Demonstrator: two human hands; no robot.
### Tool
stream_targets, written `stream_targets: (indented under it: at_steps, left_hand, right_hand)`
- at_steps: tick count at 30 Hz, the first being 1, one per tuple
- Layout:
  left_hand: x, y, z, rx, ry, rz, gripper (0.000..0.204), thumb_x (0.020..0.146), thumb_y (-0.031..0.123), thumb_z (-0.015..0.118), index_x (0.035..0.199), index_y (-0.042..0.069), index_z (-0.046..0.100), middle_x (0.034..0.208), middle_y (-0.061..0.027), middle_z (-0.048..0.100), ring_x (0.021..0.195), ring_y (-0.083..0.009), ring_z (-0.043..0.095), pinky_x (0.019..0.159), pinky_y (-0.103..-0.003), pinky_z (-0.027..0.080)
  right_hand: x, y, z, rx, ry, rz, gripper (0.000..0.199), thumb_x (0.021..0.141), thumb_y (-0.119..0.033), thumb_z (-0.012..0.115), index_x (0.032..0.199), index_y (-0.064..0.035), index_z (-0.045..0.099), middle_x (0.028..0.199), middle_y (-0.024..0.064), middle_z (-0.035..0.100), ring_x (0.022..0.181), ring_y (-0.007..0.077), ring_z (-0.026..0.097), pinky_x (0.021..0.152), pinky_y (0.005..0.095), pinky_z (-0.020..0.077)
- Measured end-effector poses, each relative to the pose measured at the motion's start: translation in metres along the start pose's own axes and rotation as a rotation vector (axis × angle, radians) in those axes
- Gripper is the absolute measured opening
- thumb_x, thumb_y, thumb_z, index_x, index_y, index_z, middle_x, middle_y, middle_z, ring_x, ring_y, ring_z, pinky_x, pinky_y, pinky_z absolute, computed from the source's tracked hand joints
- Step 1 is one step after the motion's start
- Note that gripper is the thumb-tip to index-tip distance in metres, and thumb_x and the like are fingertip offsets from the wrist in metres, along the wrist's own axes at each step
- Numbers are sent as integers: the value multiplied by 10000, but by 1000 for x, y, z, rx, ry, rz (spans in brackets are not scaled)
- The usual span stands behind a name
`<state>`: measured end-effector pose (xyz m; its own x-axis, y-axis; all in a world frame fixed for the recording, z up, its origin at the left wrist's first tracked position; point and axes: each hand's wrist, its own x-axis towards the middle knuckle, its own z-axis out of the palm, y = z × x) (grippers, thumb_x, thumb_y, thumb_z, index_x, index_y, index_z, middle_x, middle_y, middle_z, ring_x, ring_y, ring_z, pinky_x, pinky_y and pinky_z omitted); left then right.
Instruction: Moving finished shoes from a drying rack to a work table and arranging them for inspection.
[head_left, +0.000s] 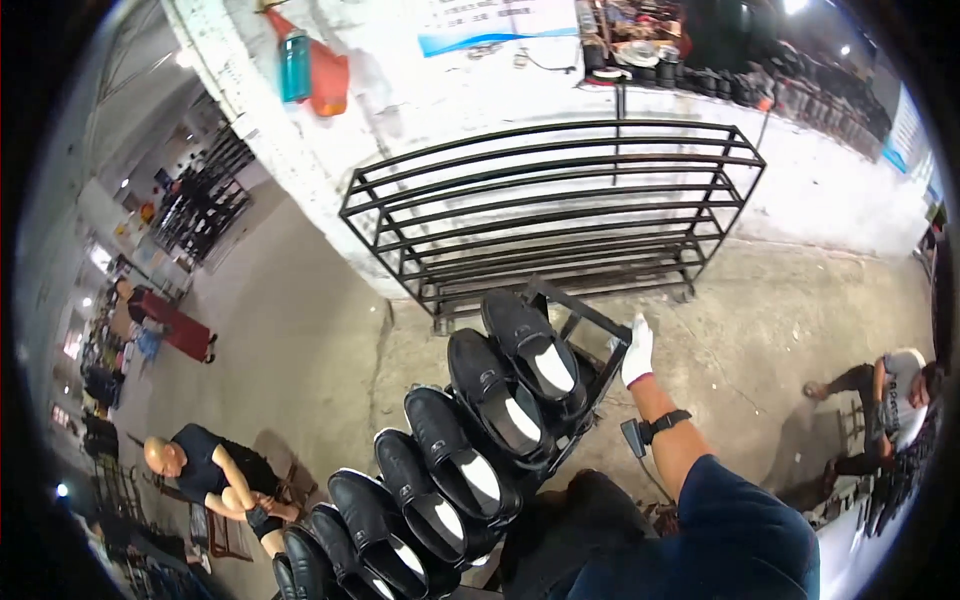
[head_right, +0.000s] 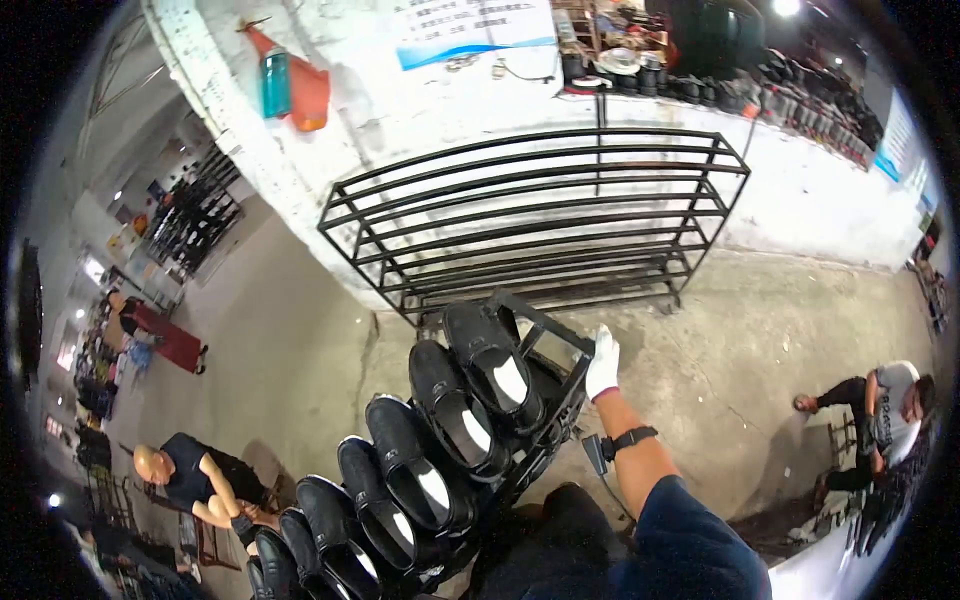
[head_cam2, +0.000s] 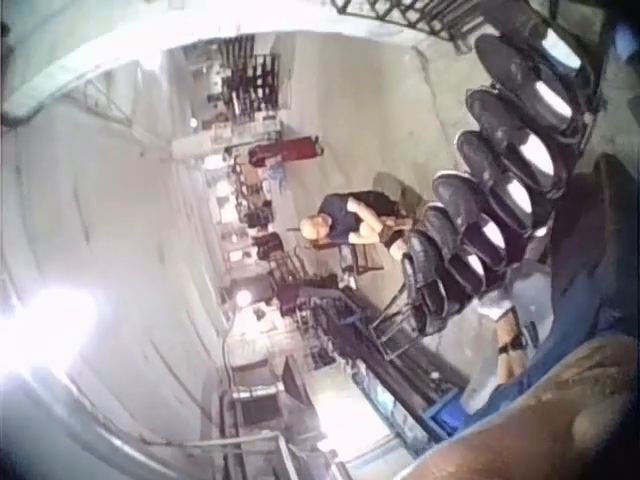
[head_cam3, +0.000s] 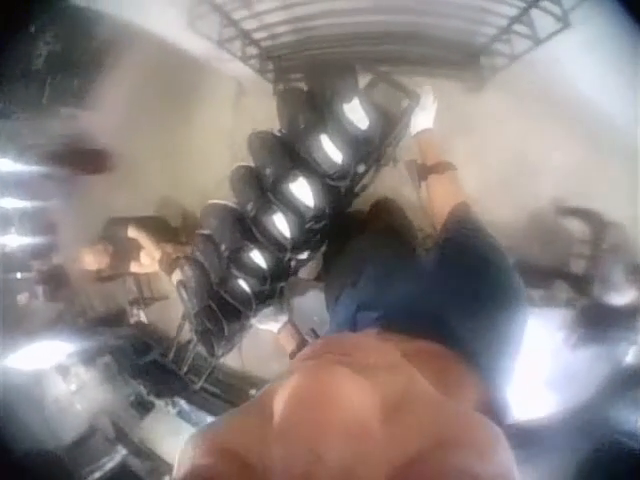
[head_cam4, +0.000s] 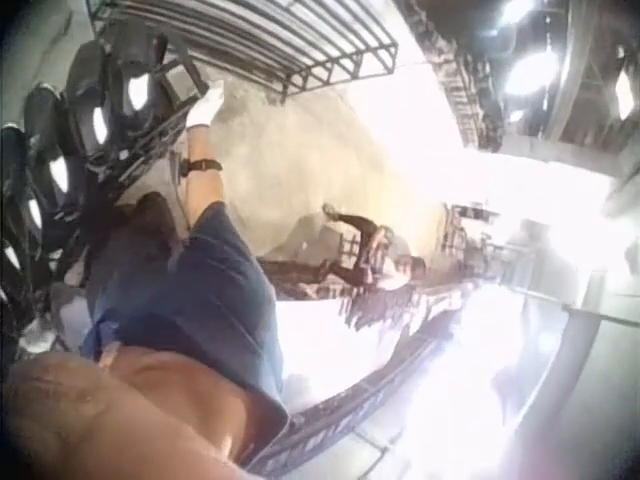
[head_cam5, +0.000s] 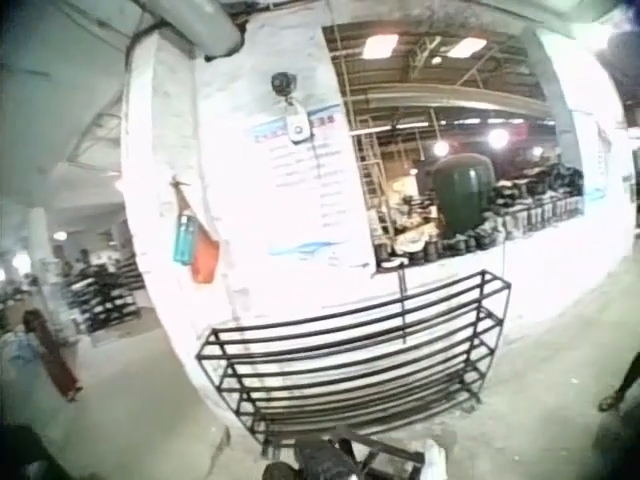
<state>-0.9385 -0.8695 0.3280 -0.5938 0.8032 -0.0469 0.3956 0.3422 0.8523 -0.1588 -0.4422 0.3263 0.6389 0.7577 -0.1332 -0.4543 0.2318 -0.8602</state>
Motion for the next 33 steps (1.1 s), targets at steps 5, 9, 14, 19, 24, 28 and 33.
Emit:
stream_targets:
  at_steps: [5, 9, 14, 19, 24, 28, 33]
  left_hand:
    - [12, -11, 34, 115, -77, 62, 463, 1068, 251, 337, 1412, 16, 538, 1310, -157, 634, 1145, -264, 608, 1023, -418, 463]
    - [-16, -25, 11, 259, -76, 59, 461, 1069, 241, 332, 1416, 16, 534, 1305, -158, 636, 1140, -259, 608, 1019, -414, 462]
    - [-40, -47, -27, 454, -108, 77, 458, 1070, 228, 326, 1421, 17, 529, 1298, -159, 638, 1133, -254, 609, 1014, -408, 460]
    - [-22, -67, -52, 61, -217, -137, 432, 1050, 192, 340, 1387, -9, 522, 1222, -138, 663, 1065, -218, 623, 969, -387, 476]
    - [29, -90, -49, 471, -311, 59, 252, 975, 126, 424, 1062, 31, 641, 926, -36, 686, 755, -183, 625, 633, -319, 500]
    - [45, -53, -5, 910, -324, 331, 210, 935, 132, 489, 860, 84, 678, 833, -3, 701, 661, -192, 644, 553, -308, 495]
    - [37, 101, 73, 1490, -432, 643, 174, 899, 244, 616, 848, 107, 710, 814, -46, 722, 690, -221, 683, 560, -336, 502]
  right_hand:
    - [84, -30, -80, 48, -3, -51, 546, 1082, -364, 435, 1501, -16, 400, 1591, 125, 392, 1467, 246, 368, 1185, 398, 320]
    - [99, -69, -78, 54, 21, -21, 573, 1091, -347, 399, 1537, 9, 353, 1615, 126, 357, 1506, 242, 312, 1240, 364, 186]
    - [117, -122, -80, -15, 183, -53, 420, 976, -540, 573, 795, -162, 586, 622, 16, 559, 510, 170, 500, 494, 327, 423]
    - [118, -179, -86, -61, 199, -187, 438, 960, -558, 576, 848, -134, 589, 617, 26, 526, 531, 183, 508, 512, 342, 434]
    - [139, -195, -105, -4, 203, -142, 370, 976, -519, 583, 1003, -151, 568, 713, 30, 553, 585, 189, 526, 551, 354, 442]
    - [157, -239, -138, -171, 199, -171, 577, 965, -594, 563, 1072, -29, 608, 836, 93, 655, 746, 225, 619, 739, 380, 516]
    - [171, -259, -161, -224, 202, -181, 547, 996, -572, 532, 1095, -49, 658, 963, 94, 720, 868, 208, 657, 950, 351, 451]
